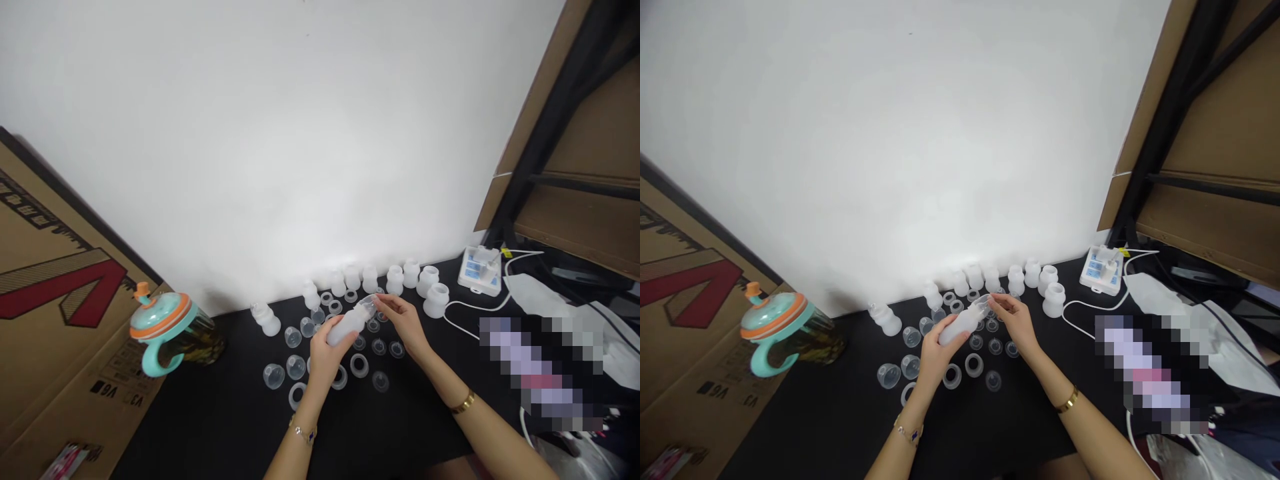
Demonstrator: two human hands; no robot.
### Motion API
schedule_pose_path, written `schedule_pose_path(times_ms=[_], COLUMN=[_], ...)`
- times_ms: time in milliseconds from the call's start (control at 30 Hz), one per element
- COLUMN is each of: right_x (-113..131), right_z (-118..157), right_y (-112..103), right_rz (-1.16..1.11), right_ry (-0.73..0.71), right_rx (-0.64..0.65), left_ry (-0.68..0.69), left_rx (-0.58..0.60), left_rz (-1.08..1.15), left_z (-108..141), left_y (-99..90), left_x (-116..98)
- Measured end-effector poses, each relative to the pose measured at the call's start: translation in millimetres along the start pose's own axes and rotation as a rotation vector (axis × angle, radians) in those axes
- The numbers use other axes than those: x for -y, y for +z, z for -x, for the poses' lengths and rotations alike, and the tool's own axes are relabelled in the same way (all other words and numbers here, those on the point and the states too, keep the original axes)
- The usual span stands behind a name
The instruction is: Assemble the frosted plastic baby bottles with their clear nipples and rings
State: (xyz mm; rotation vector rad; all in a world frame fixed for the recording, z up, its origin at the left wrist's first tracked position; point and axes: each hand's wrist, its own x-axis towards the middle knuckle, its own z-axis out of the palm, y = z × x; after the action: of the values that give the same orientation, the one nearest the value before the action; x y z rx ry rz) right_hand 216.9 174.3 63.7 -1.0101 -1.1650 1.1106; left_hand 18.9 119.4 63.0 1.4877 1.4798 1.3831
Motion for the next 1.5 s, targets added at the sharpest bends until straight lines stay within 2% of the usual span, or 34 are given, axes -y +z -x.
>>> schedule_pose_path(times_ms=[700, 967, 1200, 1500], right_x=[-2.3, 0.8, 1.2, 5.2], right_z=[-2.0, 1.0, 2.0, 4.2], right_y=[-2.4, -1.1, -0.1, 1.7], right_rz=[0.006, 0.018, -0.070, -0.244], right_ry=[-0.026, -0.051, 0.011, 0.147], right_rx=[-0.004, -0.007, 0.008, 0.014], left_ry=[-0.005, -0.036, -0.073, -0.050], left_rx=[-0.006, -0.027, -0.013, -0.019], left_rz=[0.042, 0.074, 0.078, 0.067], left_z=[-0.1, 1.6, 2.7, 2.0], left_y=[-2.0, 1.5, 1.0, 2.3], left_x=[-0.9, -7.6, -7.7, -4.5])
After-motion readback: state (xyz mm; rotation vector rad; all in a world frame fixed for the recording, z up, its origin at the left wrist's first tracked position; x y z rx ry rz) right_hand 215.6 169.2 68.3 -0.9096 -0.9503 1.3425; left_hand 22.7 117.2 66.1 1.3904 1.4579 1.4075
